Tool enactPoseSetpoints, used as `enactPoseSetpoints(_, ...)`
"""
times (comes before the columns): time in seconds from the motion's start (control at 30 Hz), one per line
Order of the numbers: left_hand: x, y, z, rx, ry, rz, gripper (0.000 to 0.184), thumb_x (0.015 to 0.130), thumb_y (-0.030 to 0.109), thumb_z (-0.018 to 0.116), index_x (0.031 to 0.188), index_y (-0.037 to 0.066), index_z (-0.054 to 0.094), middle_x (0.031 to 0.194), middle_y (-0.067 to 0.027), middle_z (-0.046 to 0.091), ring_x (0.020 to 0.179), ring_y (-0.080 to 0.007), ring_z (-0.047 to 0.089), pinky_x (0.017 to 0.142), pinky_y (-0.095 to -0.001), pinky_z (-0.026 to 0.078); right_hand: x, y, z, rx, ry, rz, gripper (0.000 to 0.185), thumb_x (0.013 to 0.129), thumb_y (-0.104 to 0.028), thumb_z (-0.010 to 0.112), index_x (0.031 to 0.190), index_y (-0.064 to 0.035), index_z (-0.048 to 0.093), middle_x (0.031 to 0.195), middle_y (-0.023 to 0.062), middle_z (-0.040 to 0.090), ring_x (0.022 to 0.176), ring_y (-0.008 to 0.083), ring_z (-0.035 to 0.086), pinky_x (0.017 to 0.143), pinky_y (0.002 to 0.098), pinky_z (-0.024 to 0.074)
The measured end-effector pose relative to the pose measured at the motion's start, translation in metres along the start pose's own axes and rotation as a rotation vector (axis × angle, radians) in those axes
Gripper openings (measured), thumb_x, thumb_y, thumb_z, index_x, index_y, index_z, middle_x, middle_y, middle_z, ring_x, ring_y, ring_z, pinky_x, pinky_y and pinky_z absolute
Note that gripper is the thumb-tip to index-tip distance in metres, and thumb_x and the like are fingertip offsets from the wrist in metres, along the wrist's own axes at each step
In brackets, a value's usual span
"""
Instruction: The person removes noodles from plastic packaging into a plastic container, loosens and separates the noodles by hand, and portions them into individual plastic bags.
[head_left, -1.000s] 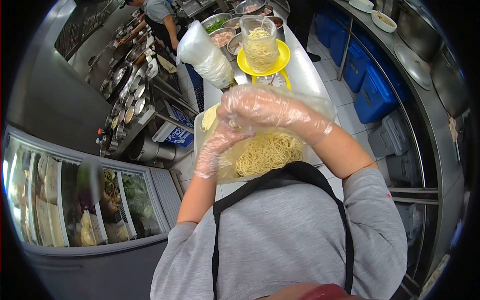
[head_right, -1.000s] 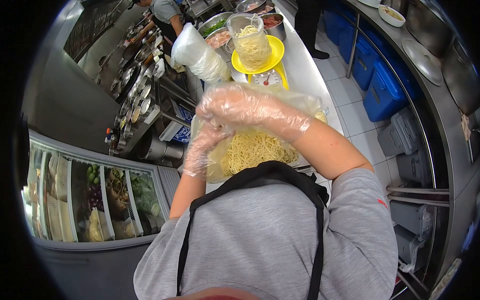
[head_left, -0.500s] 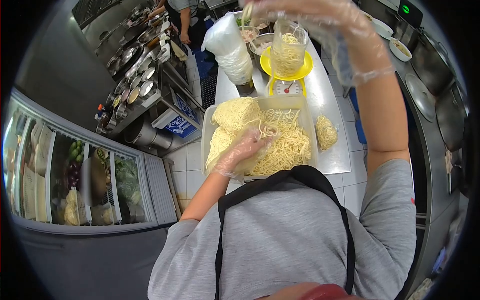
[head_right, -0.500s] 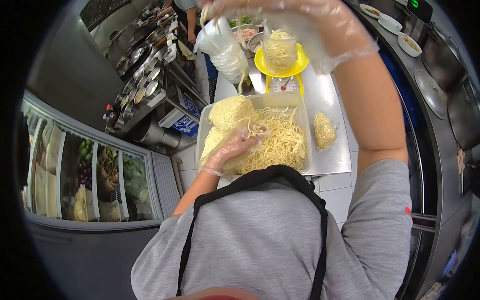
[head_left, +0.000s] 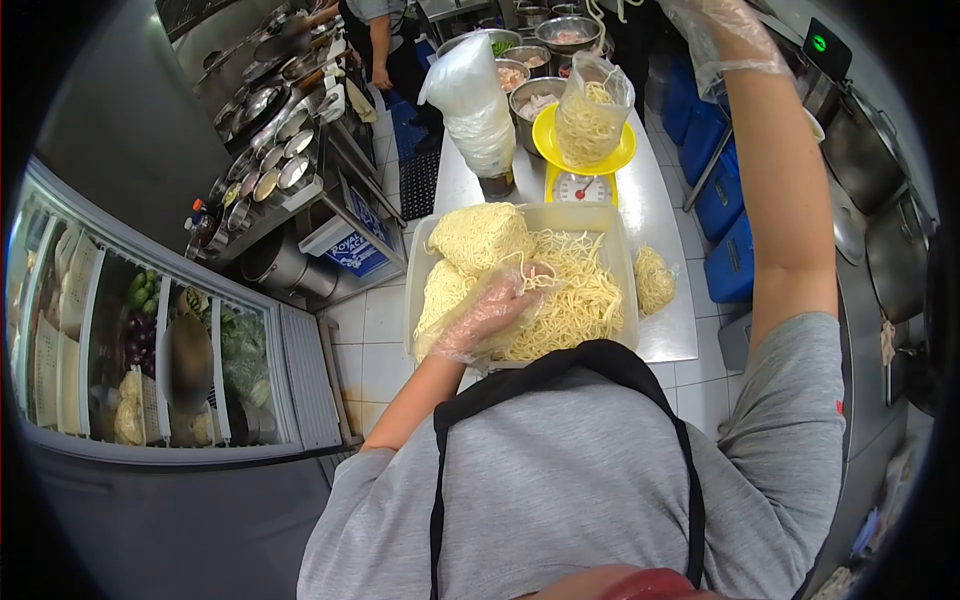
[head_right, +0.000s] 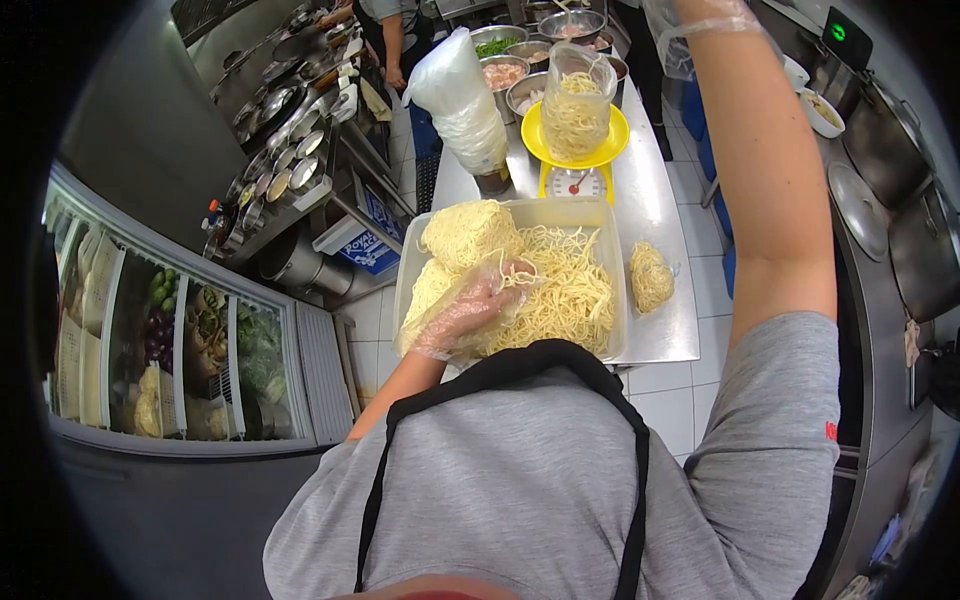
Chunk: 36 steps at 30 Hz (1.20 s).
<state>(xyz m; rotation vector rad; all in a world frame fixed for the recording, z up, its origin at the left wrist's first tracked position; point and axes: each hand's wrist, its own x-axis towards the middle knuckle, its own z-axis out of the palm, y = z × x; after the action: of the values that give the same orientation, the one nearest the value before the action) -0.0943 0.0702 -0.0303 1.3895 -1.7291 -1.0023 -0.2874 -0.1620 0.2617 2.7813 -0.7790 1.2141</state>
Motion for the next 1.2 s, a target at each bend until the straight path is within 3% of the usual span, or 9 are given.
enactPoseSetpoints(0.3, 0.002, -0.016, 0.003, 0.061, -0.022, 0.008, 0.024, 0.088, 0.017, 0.057, 0.109, 0.004, 0.057, 0.100, -0.0113, 0.061, 0.097, -0.0229, 0.056, 0.088, -0.0339, 0.042, -0.019, 0.064, 0.067, -0.024, 0.022, 0.015, 0.015, 0.069, -0.010, 0.071, 0.070, -0.0049, 0.056, 0.059, 0.0036, 0.051, 0.057, 0.0120, 0.048, 0.053, 0.0299, 0.0418)
enactPoseSetpoints(0.5, 0.003, -0.023, 0.005, 0.056, -0.047, -0.022, 0.024, 0.089, 0.019, 0.057, 0.109, 0.005, 0.058, 0.102, -0.0122, 0.061, 0.098, -0.0236, 0.057, 0.088, -0.0346, 0.043, -0.053, 0.031, 0.079, 0.050, -0.461, 0.340, 0.026, 0.070, -0.016, 0.070, 0.093, -0.0046, 0.067, 0.085, 0.0122, 0.067, 0.076, 0.0205, 0.063, 0.068, 0.0330, 0.0503)
enactPoseSetpoints(0.7, 0.003, -0.021, 0.005, 0.101, -0.026, -0.030, 0.024, 0.089, 0.018, 0.058, 0.109, 0.004, 0.058, 0.101, -0.0127, 0.061, 0.098, -0.0229, 0.057, 0.087, -0.0346, 0.043, -0.067, 0.002, 0.073, 0.083, -0.053, 0.212, 0.034, 0.073, -0.016, 0.068, 0.106, -0.0070, 0.063, 0.096, 0.0125, 0.066, 0.089, 0.0210, 0.064, 0.078, 0.0343, 0.0514)
enactPoseSetpoints(0.8, 0.002, -0.023, 0.007, 0.092, -0.031, -0.043, 0.026, 0.088, 0.017, 0.058, 0.110, 0.003, 0.057, 0.101, -0.0129, 0.061, 0.098, -0.0229, 0.057, 0.087, -0.0348, 0.043, -0.119, -0.048, 0.094, 0.227, -0.149, 0.204, 0.024, 0.077, -0.019, 0.068, 0.098, -0.0076, 0.064, 0.088, 0.0110, 0.067, 0.083, 0.0212, 0.065, 0.077, 0.0333, 0.0521)
enactPoseSetpoints(0.83, 0.001, -0.022, 0.008, 0.058, -0.026, -0.038, 0.027, 0.088, 0.017, 0.058, 0.111, 0.003, 0.057, 0.102, -0.0130, 0.061, 0.097, -0.0231, 0.057, 0.087, -0.0348, 0.043, -0.145, -0.036, 0.130, 0.048, -0.290, 0.002, 0.027, 0.078, -0.024, 0.068, 0.101, -0.0088, 0.063, 0.093, 0.0126, 0.066, 0.086, 0.0240, 0.065, 0.076, 0.0342, 0.0521)
enactPoseSetpoints(0.93, 0.000, -0.013, 0.003, 0.009, -0.066, -0.099, 0.027, 0.088, 0.019, 0.058, 0.112, 0.005, 0.058, 0.106, -0.0113, 0.061, 0.100, -0.0222, 0.056, 0.089, -0.0342, 0.042, -0.204, -0.078, 0.154, 0.146, -0.976, 0.230, 0.032, 0.085, -0.027, 0.056, 0.115, -0.0187, 0.060, 0.106, 0.0125, 0.064, 0.097, 0.0287, 0.061, 0.085, 0.0417, 0.0482)
enactPoseSetpoints(1.0, 0.001, -0.007, 0.002, 0.001, -0.109, -0.161, 0.027, 0.089, 0.020, 0.059, 0.113, 0.007, 0.058, 0.108, -0.0096, 0.060, 0.104, -0.0210, 0.054, 0.092, -0.0336, 0.041, -0.247, -0.083, 0.198, 0.178, -1.044, 0.393, 0.036, 0.088, -0.023, 0.051, 0.124, -0.0280, 0.056, 0.108, 0.0144, 0.062, 0.098, 0.0308, 0.060, 0.087, 0.0411, 0.0474)
enactPoseSetpoints(1.1, 0.002, -0.004, 0.004, 0.102, -0.028, 0.079, 0.029, 0.087, 0.017, 0.058, 0.113, 0.003, 0.057, 0.102, -0.0131, 0.064, 0.097, -0.0247, 0.059, 0.088, -0.0356, 0.043, -0.291, -0.073, 0.230, 0.417, -0.693, 0.381, 0.039, 0.084, -0.019, 0.052, 0.122, -0.0222, 0.057, 0.107, 0.0150, 0.061, 0.103, 0.0299, 0.058, 0.091, 0.0417, 0.0431)
enactPoseSetpoints(1.2, 0.004, -0.002, 0.004, 0.139, -0.085, 0.023, 0.030, 0.087, 0.018, 0.059, 0.114, 0.006, 0.058, 0.102, -0.0135, 0.064, 0.099, -0.0251, 0.059, 0.089, -0.0359, 0.043, -0.288, -0.054, 0.228, 0.455, -0.774, 0.443, 0.039, 0.083, -0.021, 0.055, 0.120, -0.0126, 0.058, 0.106, 0.0166, 0.062, 0.102, 0.0304, 0.058, 0.089, 0.0416, 0.0437)
